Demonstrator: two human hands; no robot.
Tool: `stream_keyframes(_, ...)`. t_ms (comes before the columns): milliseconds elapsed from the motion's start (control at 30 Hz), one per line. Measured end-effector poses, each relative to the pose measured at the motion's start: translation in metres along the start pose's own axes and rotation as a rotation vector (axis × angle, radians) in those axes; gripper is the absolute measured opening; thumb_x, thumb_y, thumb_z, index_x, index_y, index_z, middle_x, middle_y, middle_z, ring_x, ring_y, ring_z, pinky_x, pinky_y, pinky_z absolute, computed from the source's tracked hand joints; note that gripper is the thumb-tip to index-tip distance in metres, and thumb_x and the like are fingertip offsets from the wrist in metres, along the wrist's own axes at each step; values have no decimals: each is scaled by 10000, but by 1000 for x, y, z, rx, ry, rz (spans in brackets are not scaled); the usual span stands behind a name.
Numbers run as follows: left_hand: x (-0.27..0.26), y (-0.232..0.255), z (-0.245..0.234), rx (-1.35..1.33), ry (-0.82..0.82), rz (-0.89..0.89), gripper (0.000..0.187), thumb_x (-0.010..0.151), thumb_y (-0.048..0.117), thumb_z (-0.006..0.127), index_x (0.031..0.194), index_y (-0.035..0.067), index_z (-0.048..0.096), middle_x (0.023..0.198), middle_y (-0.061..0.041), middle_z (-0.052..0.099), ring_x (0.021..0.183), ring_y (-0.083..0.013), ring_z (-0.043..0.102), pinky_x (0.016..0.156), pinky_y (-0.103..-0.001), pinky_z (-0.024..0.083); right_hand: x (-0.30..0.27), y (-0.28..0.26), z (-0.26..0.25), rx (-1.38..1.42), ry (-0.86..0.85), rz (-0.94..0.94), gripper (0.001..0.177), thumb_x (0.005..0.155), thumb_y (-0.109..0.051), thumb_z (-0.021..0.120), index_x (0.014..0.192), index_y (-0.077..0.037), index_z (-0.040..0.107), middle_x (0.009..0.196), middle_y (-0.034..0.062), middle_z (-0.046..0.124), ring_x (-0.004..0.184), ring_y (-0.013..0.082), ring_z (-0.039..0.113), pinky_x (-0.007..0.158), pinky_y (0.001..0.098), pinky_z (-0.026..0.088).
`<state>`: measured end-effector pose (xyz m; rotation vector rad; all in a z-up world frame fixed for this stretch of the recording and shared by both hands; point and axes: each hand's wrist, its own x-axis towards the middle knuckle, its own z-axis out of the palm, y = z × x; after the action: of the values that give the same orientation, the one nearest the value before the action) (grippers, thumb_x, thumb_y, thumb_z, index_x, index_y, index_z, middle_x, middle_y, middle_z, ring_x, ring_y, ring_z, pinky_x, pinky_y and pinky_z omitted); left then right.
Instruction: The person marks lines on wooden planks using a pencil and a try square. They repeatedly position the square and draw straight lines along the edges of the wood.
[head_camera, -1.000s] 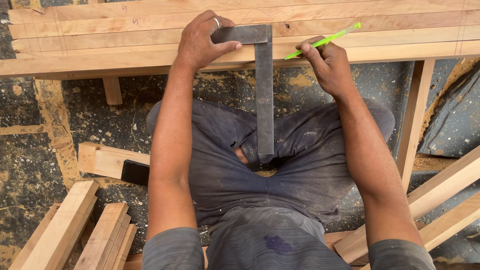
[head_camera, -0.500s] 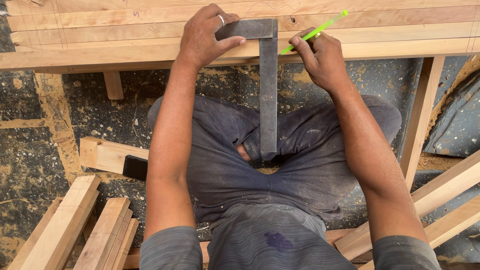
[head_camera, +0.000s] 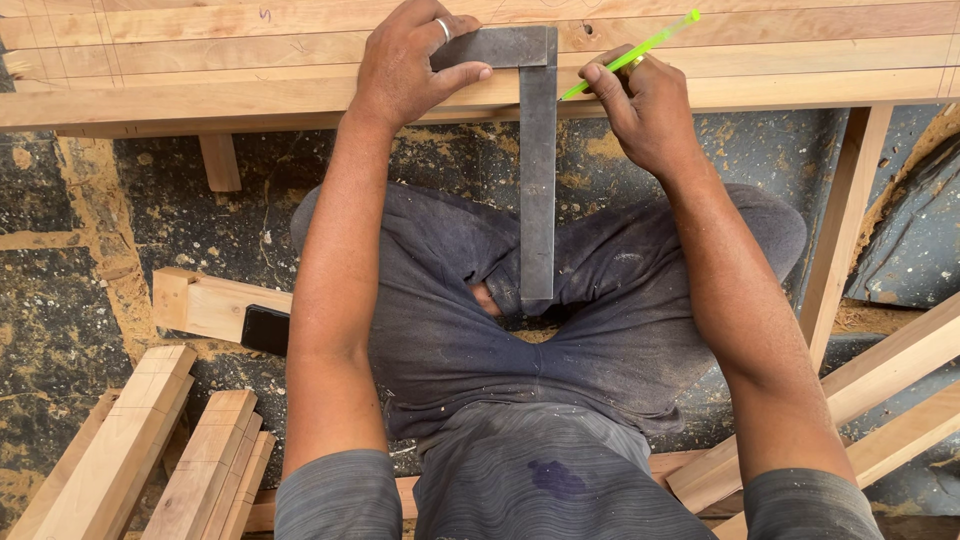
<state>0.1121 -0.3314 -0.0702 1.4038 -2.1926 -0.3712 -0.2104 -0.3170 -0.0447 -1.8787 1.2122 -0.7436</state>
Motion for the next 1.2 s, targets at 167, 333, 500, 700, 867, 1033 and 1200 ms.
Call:
stream_keyframes(167,-2,1,-2,7,12,18,507,868,520,910,1173,130,795,1046,-12,706,975,-218,681,818,-374,577,0,1,1,-19,-2,9,310,1159,-285,635,1131,9,730,896,120,735,796,201,699,691,349,528)
stream_keyframes(333,-3,2,-1,47,40,52,496,875,516,912,1167,133,796,1018,-20,691,946,-223,667,785,-378,567,0,2,1,-22,-2,-2,312,1159,-291,636,1132,5,733,902,114,734,799,194,699,686,342,526)
stream_keyframes(500,-3,1,0,18,21,25,509,878,515,925,1162,117,786,1016,-23,697,952,-235,664,792,-396,559,0,4,2,-34,-7,13,310,1156,-290,643,1122,3,736,886,112,728,778,196,691,672,342,521)
stream_keyframes(700,-4,-1,1,21,36,35,513,852,500,915,1166,117,780,1062,-31,709,984,-241,670,816,-399,560,0,4,1,-34,-6,-2,307,1158,-285,647,1121,6,736,895,113,730,789,194,692,679,343,521)
stream_keyframes(867,-3,1,1,20,24,6,519,869,522,933,1169,125,783,1067,-32,713,985,-238,677,808,-395,569,0,4,3,-16,8,-19,294,1162,-275,652,1138,5,736,909,106,731,803,183,694,686,335,523)
stream_keyframes(1033,-3,1,-1,21,53,44,512,834,484,916,1171,123,782,1085,-33,717,988,-239,679,805,-390,572,6,7,7,-25,69,-18,277,1155,-261,674,1140,9,734,880,107,715,760,171,671,645,321,499)
stream_keyframes(1200,-2,3,-3,14,35,27,501,859,497,945,1159,127,789,1027,-17,707,954,-222,678,799,-382,574,13,12,14,-38,169,-59,276,1167,-254,688,1129,16,733,852,112,680,727,170,614,631,345,461)
